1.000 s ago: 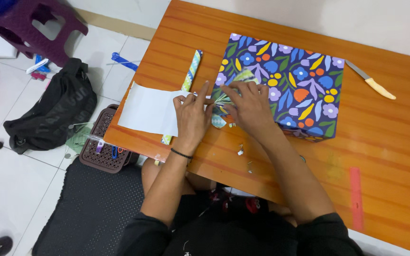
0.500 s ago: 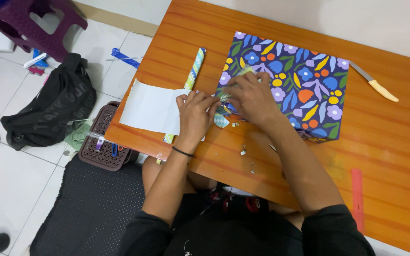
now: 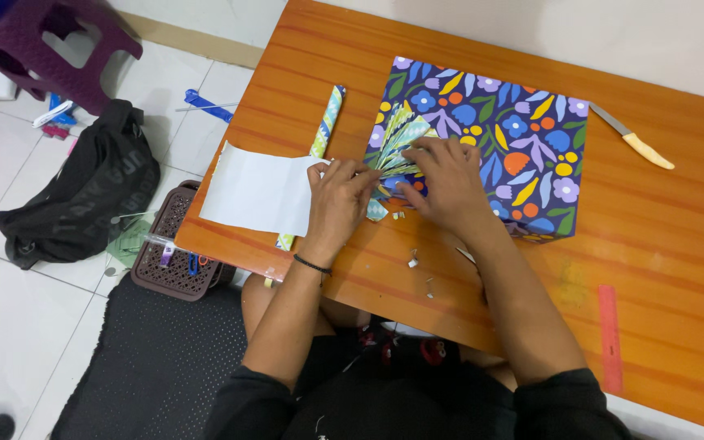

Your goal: The person assembles a paper fan by folding a stack of white paper, securing it with tape, and trimming the edges with scissors. The finished fan is placed on a floral-patterned box.

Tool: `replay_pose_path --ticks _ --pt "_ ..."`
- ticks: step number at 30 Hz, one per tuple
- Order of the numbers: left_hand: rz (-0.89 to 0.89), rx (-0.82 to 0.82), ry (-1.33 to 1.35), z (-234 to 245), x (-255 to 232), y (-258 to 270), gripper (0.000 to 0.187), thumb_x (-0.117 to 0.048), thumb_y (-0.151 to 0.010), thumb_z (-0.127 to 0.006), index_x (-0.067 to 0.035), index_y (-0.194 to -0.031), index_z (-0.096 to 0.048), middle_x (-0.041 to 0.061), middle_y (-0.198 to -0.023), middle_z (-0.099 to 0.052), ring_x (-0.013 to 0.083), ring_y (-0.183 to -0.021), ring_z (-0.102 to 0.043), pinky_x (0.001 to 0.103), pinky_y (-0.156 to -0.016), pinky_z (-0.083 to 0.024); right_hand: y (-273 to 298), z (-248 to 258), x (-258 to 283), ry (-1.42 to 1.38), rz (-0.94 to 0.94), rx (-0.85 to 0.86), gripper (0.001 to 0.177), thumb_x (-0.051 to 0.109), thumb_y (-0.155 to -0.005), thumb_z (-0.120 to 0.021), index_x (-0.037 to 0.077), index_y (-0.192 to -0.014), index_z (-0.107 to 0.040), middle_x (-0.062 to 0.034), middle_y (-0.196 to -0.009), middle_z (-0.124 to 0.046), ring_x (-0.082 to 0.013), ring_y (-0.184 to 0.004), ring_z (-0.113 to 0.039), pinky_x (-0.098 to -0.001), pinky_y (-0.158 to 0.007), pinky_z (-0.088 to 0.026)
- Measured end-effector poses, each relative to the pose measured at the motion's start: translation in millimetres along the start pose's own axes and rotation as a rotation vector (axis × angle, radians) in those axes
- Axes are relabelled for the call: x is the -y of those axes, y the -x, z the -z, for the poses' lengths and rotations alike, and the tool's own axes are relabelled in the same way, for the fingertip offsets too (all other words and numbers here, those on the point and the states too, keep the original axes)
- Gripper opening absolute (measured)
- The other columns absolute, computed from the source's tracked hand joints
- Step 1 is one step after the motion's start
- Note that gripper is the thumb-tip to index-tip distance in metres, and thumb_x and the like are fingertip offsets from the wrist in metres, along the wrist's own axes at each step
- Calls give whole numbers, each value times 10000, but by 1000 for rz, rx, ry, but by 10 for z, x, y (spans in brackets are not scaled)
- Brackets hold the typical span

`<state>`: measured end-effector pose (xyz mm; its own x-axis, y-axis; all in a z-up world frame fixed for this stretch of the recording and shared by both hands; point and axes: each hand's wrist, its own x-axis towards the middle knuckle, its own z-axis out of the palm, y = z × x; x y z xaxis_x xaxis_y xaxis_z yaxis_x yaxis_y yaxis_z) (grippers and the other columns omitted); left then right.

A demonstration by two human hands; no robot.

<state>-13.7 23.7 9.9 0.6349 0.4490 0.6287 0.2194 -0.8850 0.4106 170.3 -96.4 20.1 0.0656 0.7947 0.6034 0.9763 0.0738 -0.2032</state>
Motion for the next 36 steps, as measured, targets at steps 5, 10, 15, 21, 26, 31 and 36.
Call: replay_pose_path --ticks 5,10,15,21,26,31,36 --pt "265 3 250 -74 3 35 258 -103 -821 -831 -82 -1059 -734 -4 -917 -691 166 -818 -634 359 -835 -430 20 -12 -48 97 74 -26 171 145 -858 -816 188 -1005 -741 33 -1121 -670 -203 -1051 -605 -435 -946 -373" --pt "540 87 577 -176 82 113 347 -126 -804 -858 -30 -1111 -730 67 -939 -655 137 -735 -635 297 -650 -545 104 -11 -11 82 124 -38 206 133 -844 -823 162 -1021 -721 29 -1095 -666 -195 -1022 -609 -419 -924 -391" --pt "505 71 606 -254 103 187 228 -95 -865 -830 -14 -1071 -778 79 -959 -718 138 -819 -726 275 -737 -580 88 -8 71 27 76 -16 293 144 -839 -822 151 -1124 -754 19 -1096 -660 -199 -1021 -596 -422 -903 -369" --pt "430 -2 595 -9 30 99 318 -41 -850 -798 -15 -1157 -719 95 -1016 -725 137 -874 -748 272 -774 -572 -67 -1 54 -3 79 116 193 248 -818 -850 164 -952 -740 7 -1062 -636 -215 -1068 -571 -476 -960 -353" --pt "397 -189 397 785 43 384 241 -21 -935 -781 -14 -1172 -735 96 -1072 -756 156 -916 -706 274 -849 -563 -80 11 75 -22 26 185 158 252 -814 -830 170 -938 -776 -23 -1131 -627 -256 -1155 -543 -515 -970 -328" --pt "497 -229 242 1228 23 692 184 -36 -940 -775 -32 -1122 -751 90 -1019 -756 154 -910 -715 276 -850 -563 -109 -11 38 82 76 147 102 254 -883 -797 186 -958 -788 -11 -1239 -647 -248 -1194 -537 -524 -1016 -318" --pt "336 -138 258 814 140 488 201 -60 -904 -806 -29 -1097 -762 115 -960 -744 196 -834 -718 299 -780 -561 -287 -24 -157 107 132 204 70 233 -955 -771 169 -982 -782 33 -1220 -658 -209 -1211 -545 -517 -1052 -306"
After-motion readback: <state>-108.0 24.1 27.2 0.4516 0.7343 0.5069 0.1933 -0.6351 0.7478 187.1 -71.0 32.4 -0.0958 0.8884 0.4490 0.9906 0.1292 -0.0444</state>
